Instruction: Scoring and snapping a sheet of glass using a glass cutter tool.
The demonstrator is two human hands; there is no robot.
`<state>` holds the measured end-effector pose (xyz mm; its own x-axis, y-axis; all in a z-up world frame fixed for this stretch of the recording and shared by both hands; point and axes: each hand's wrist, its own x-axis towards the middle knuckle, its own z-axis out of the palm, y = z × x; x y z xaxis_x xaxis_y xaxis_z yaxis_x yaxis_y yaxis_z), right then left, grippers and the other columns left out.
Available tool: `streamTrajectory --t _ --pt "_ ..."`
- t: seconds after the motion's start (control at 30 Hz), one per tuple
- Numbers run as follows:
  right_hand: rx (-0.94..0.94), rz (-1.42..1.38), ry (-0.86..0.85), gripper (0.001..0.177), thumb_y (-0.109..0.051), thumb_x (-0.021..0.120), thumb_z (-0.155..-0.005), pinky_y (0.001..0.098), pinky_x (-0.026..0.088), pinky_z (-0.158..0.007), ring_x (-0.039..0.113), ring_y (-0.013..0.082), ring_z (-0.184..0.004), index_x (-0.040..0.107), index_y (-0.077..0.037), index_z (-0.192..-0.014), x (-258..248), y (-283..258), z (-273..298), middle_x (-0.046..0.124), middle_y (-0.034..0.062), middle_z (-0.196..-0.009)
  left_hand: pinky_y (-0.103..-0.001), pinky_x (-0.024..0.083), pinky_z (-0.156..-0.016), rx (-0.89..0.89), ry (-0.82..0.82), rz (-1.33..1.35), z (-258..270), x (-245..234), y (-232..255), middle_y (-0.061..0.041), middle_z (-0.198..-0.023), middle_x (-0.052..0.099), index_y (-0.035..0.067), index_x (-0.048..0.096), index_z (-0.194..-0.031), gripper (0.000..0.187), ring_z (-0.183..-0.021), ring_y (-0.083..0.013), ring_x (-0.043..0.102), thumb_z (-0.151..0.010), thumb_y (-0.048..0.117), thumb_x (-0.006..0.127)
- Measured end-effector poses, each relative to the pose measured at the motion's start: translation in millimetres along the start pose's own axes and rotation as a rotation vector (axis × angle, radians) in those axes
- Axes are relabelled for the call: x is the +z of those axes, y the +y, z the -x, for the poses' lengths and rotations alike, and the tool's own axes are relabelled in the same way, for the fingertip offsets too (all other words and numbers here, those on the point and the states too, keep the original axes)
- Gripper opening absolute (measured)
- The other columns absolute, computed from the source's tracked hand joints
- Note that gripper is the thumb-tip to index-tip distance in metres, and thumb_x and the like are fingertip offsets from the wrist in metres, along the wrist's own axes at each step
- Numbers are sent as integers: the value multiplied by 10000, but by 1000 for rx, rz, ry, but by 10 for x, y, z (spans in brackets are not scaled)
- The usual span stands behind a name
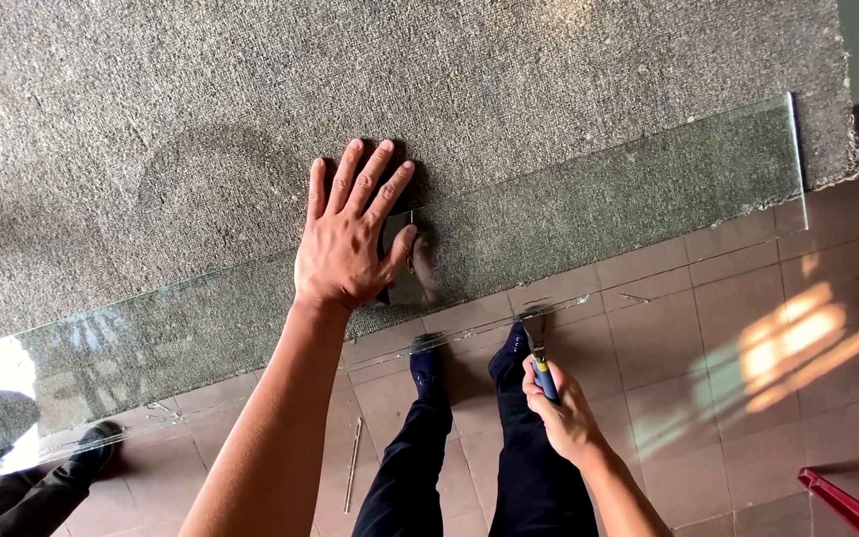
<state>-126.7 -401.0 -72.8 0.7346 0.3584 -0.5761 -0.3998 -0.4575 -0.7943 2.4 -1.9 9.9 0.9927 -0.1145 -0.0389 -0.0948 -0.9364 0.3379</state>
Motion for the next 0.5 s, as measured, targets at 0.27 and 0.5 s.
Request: streamTrajectory --t 0.27,0.5 --pt "-27 -34 -12 174 -209 531 -909 347 545 -780 586 184 -733 622 -85 -991 14 -55 -31 661 43 -809 -632 42 -1379 1 0 3 5 5 -1 -68 -1847 267 221 358 -1761 715 -1715 -352 138 -1128 545 434" --pt "-28 -25 -3 141 -176 521 -892 353 569 -769 610 192 -737 616 -95 -959 38 -54 -55 675 50 -820 -631 36 -1378 -6 -26 -22 -7 -7 -7 -71 -1854 240 239 323 -1771 714 -1717 -353 128 -1136 558 395"
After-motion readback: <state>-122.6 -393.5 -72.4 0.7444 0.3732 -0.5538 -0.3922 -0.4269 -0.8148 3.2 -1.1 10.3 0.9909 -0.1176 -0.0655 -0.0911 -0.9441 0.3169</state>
